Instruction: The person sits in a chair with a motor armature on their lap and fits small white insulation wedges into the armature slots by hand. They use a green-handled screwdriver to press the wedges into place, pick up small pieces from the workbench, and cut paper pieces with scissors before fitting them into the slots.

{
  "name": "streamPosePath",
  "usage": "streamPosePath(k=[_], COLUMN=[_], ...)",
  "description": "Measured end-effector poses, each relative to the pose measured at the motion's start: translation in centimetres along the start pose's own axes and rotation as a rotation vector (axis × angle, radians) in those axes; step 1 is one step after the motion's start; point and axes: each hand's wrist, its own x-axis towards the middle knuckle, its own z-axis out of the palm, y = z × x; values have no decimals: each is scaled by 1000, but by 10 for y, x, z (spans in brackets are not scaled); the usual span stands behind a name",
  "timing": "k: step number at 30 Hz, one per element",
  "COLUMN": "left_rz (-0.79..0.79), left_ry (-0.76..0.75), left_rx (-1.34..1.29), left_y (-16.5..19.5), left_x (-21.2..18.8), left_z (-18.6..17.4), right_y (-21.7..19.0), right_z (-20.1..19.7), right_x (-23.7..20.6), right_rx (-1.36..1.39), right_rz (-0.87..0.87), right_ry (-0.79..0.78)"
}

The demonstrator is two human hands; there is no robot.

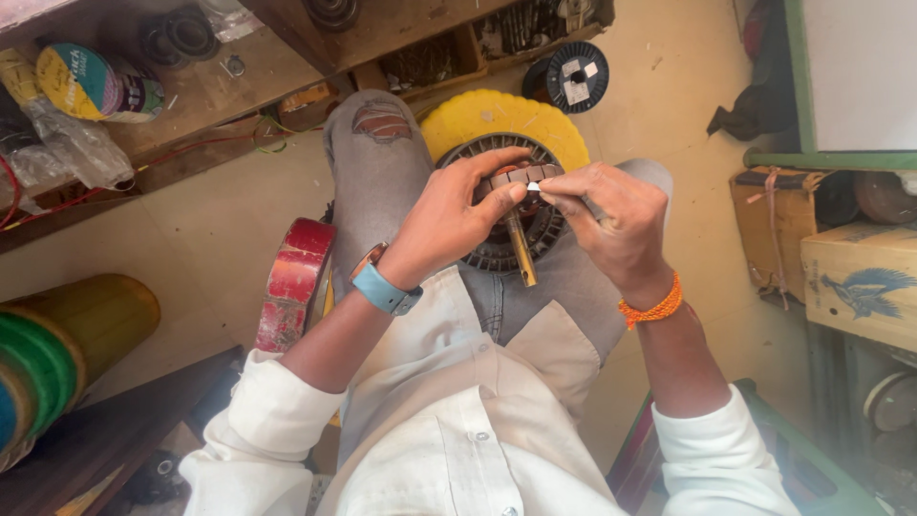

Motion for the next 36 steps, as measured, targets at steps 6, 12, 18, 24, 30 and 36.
streamPosePath(k=[6,12,18,24,30,36], left_rz=[-43,52,180,174,141,230], left_ry=[-31,-6,34,34,14,-66], left_rx=[262,350,420,431,395,289], left_y=[10,8,-8,-15,-17,-25], left_x=[5,2,-9,-25,-34,-37], left_z=[-2,-7,-11,-18,-26,-37], right_y=[8,0,-26,-53,-71,-71], right_z=[-7,-4,7,19,30,38], right_x=[8,16,16,9,7,6], right_rx=[-10,-96,-291,-459,-551,-551], right_rz=[0,-96,-240,-252,-259,-290], right_ry=[-57,-106,-158,-203,-229,-198])
